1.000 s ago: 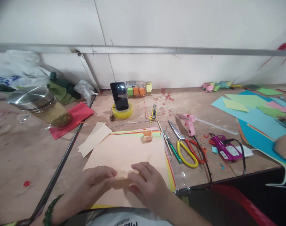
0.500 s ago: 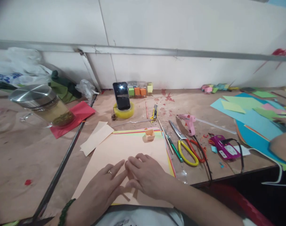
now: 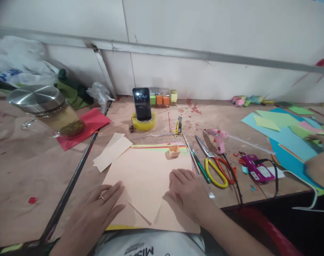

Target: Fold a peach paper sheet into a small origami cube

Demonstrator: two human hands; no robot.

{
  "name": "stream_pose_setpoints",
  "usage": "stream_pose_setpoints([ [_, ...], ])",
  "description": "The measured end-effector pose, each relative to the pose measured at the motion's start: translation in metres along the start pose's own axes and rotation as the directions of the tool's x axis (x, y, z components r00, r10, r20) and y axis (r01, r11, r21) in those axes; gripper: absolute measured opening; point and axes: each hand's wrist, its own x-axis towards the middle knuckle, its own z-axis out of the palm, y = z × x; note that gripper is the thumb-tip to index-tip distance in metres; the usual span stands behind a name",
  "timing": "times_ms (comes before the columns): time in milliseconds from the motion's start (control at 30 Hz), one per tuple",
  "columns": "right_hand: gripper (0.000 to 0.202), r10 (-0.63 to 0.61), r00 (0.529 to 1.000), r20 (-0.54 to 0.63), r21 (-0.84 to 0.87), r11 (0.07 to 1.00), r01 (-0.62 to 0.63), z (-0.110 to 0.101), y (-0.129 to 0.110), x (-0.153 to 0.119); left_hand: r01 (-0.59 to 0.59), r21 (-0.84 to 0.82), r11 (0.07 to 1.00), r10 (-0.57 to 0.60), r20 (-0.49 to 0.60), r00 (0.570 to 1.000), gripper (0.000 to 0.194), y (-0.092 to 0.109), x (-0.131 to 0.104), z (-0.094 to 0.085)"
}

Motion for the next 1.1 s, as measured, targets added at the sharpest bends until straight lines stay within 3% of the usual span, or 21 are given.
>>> stream_pose_setpoints([
  [167, 0.055, -0.138, 0.982, 0.132, 0.263, 0.960, 0.100, -0.004, -0.025, 0.006, -0.194, -0.093, 0.977, 0.191, -0.036, 0.981, 0.020, 0.021, 0.025, -0.004],
  [200, 0.057, -0.148, 0.978, 0.145, 0.298, 0.949, 0.100, -0.003, -0.029, 0.006, -0.222, -0.142, 0.965, 0.227, 0.024, 0.974, 0.018, 0.025, 0.029, -0.004],
  [300, 0.048, -0.130, 0.985, 0.117, 0.327, 0.941, 0.085, 0.002, -0.033, 0.007, -0.265, -0.175, 0.948, 0.279, 0.063, 0.958, 0.024, 0.034, 0.035, -0.005],
  [367, 0.039, -0.137, 0.987, 0.078, 0.343, 0.934, 0.102, 0.003, -0.032, 0.007, -0.266, -0.192, 0.945, 0.277, 0.031, 0.960, 0.030, 0.034, 0.037, -0.006],
  [567, 0.031, -0.108, 0.975, -0.194, 0.334, 0.927, 0.169, 0.001, -0.032, 0.007, 0.040, -0.467, 0.883, 0.022, 0.127, 0.992, 0.026, 0.028, 0.045, -0.011],
  [700, 0.008, -0.067, 0.969, -0.238, 0.336, 0.930, 0.147, 0.005, -0.035, 0.009, 0.158, -0.536, 0.829, -0.095, 0.144, 0.985, 0.023, 0.027, 0.047, -0.013],
  [767, 0.014, -0.093, 0.962, -0.257, 0.304, 0.937, 0.172, 0.005, -0.035, 0.010, 0.213, -0.556, 0.803, -0.148, 0.161, 0.976, 0.022, 0.028, 0.048, -0.015],
  [867, 0.043, -0.144, 0.951, -0.272, 0.264, 0.940, 0.218, 0.001, -0.036, 0.011, 0.307, -0.592, 0.745, -0.263, 0.161, 0.951, 0.024, 0.028, 0.051, -0.020],
  [933, 0.049, -0.147, 0.947, -0.285, 0.255, 0.941, 0.222, -0.002, -0.036, 0.010, 0.349, -0.628, 0.696, -0.340, 0.140, 0.930, 0.025, 0.028, 0.053, -0.023],
  [1000, 0.041, -0.120, 0.946, -0.301, 0.259, 0.945, 0.202, -0.005, -0.036, 0.009, 0.354, -0.651, 0.671, -0.376, 0.113, 0.920, 0.025, 0.027, 0.053, -0.026],
  [1100, 0.033, -0.077, 0.946, -0.314, 0.263, 0.951, 0.165, -0.006, -0.036, 0.011, 0.302, -0.649, 0.698, -0.331, 0.082, 0.940, 0.023, 0.028, 0.051, -0.028],
])
